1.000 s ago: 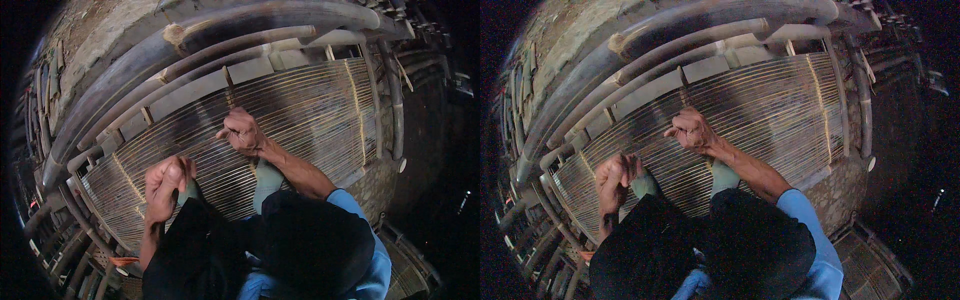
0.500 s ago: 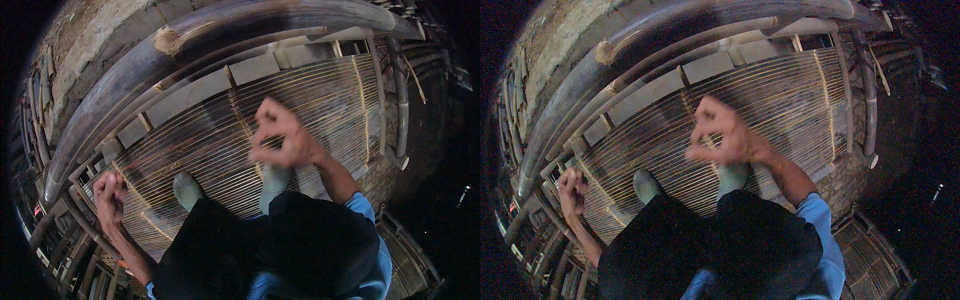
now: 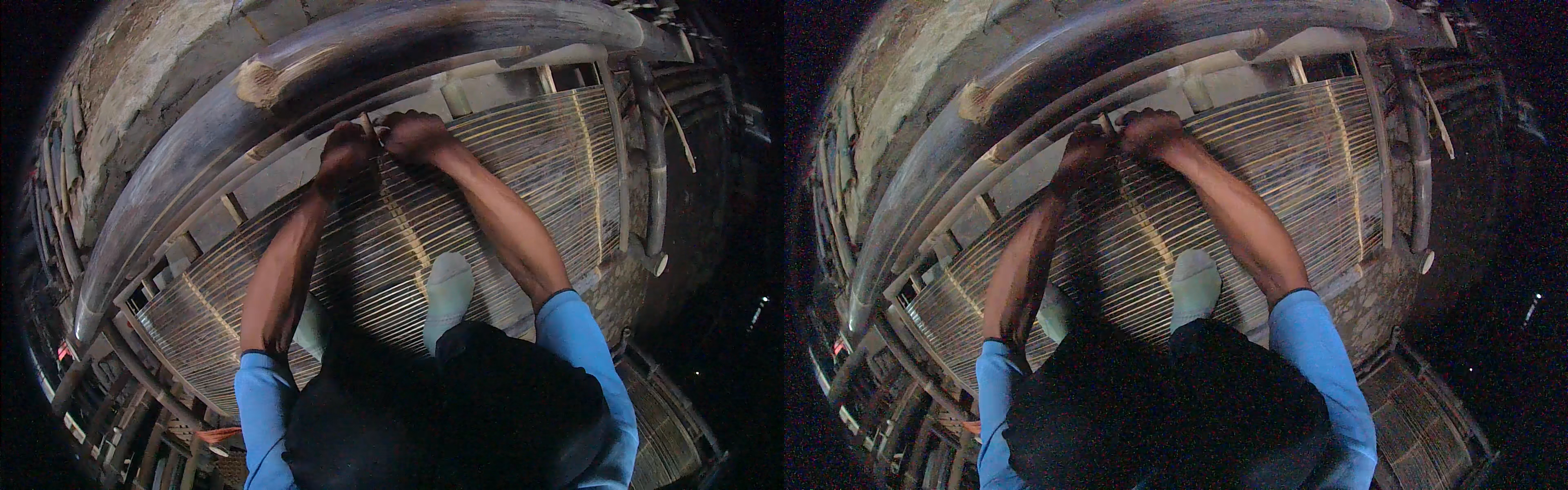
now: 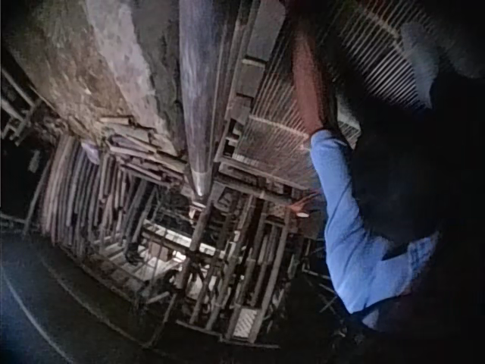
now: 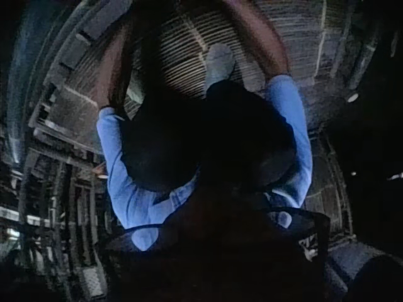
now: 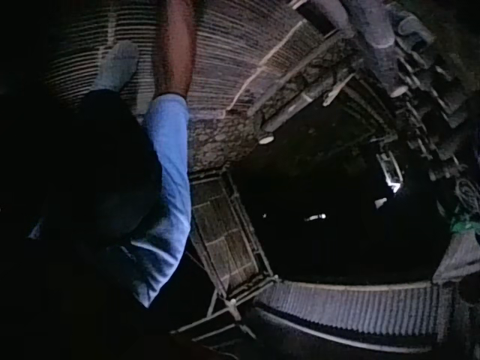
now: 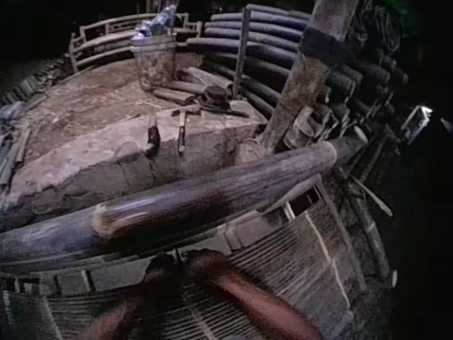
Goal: The person weaves a bamboo mat by threading long strips of bamboo through a frame of tied bamboo slats by hand.
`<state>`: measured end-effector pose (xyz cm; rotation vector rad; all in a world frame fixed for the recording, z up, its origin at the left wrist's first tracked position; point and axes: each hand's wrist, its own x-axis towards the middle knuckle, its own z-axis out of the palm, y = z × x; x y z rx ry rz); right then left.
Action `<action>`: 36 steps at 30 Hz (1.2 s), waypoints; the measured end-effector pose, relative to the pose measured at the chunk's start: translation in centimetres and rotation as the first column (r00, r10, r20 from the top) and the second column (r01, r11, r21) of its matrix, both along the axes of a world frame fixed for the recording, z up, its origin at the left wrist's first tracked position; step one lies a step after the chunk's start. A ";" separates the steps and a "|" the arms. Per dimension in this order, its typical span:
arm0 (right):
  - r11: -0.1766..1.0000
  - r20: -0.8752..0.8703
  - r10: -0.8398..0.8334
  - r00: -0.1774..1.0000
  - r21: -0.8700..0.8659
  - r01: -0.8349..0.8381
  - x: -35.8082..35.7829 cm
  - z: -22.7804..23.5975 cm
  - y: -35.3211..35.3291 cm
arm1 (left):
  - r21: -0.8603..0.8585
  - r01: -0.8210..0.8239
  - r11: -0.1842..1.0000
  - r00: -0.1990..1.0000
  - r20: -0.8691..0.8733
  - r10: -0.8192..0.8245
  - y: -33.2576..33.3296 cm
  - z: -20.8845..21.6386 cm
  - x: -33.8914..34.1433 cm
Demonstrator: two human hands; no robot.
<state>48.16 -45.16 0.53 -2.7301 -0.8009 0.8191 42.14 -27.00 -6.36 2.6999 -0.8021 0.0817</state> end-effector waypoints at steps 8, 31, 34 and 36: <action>0.846 0.172 -0.071 0.983 0.532 -0.032 -3.1 4.2 -1.3 | -0.136 -0.226 0.965 0.965 0.107 0.241 3.8 0.2 -2.6; 0.967 -0.189 -0.114 0.975 0.205 0.153 3.3 2.8 -3.1 | -0.686 -0.723 -0.074 0.689 -0.709 -0.150 2.5 22.0 -20.3; 0.926 -0.200 0.080 0.977 0.377 0.001 3.9 -2.4 -1.2 | -0.702 -0.632 -0.328 0.748 -0.663 -0.020 4.1 22.7 -20.9; 0.948 -0.329 0.055 0.943 0.313 0.054 2.8 -0.1 1.5 | -0.357 -0.911 -0.206 0.300 -0.917 0.263 5.2 21.4 -22.0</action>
